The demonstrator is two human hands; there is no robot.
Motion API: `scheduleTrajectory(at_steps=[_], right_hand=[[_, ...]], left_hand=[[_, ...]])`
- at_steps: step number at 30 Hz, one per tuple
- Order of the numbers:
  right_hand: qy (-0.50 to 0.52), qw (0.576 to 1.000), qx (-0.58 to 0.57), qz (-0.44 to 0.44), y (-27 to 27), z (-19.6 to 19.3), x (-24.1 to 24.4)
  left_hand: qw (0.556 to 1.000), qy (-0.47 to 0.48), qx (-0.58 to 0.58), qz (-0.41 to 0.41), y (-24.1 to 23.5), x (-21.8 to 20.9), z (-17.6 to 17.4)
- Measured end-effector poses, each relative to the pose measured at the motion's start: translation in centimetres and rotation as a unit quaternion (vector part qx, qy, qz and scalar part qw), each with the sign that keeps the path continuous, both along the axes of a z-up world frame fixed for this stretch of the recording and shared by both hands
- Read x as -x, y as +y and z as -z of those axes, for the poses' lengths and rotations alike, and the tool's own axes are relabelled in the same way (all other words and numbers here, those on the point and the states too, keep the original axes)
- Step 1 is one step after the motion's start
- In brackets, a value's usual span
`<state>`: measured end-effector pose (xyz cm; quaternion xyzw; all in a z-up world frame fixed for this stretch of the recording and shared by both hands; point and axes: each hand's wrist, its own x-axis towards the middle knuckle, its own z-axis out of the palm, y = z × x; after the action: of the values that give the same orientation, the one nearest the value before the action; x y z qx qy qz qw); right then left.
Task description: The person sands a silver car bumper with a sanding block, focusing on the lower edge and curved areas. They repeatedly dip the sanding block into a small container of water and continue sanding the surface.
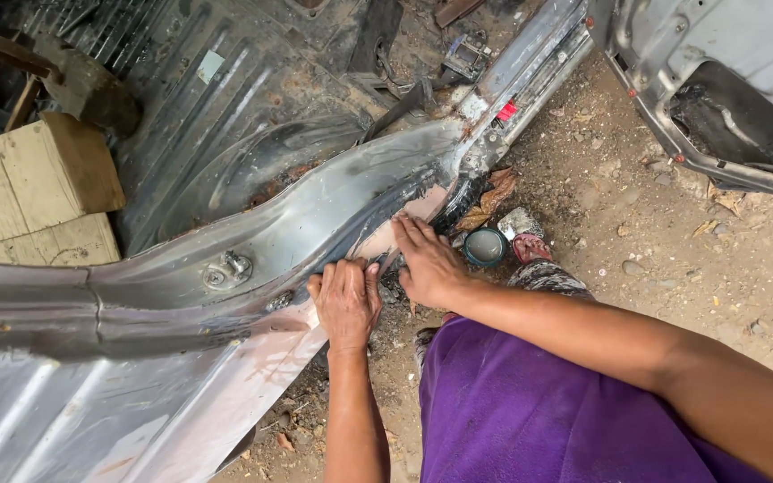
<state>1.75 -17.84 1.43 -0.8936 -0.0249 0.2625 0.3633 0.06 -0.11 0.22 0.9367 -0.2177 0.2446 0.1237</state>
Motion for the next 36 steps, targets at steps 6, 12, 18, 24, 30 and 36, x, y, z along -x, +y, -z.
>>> scheduleTrajectory(at_steps=[6, 12, 18, 24, 30, 36], right_hand=[[-0.108, 0.993, 0.008, -0.041, -1.7, 7.5, 0.0], [-0.094, 0.993, -0.035, 0.055, -2.4, 10.8, -1.0], [-0.069, 0.993, -0.07, 0.069, -3.2, 16.9, -3.4], [-0.139, 0.984, -0.071, 0.088, -2.6, 17.5, -3.6], [-0.131, 0.981, -0.062, 0.132, -2.1, 17.8, -4.0], [-0.118, 0.98, -0.069, 0.144, -1.6, 20.2, -5.3]], left_hand=[[1.0, 0.015, 0.006, -0.015, -1.3, -1.2, 0.3], [0.995, 0.033, -0.089, -0.016, -4.3, -4.5, 3.3], [0.957, 0.076, -0.276, 0.055, -4.7, -6.6, -0.6], [0.928, 0.128, -0.34, 0.084, -5.7, -7.9, -2.9], [0.908, 0.17, -0.366, 0.115, -9.8, -11.4, 4.1], [0.872, 0.252, -0.4, 0.124, -9.1, -10.3, -1.2]])
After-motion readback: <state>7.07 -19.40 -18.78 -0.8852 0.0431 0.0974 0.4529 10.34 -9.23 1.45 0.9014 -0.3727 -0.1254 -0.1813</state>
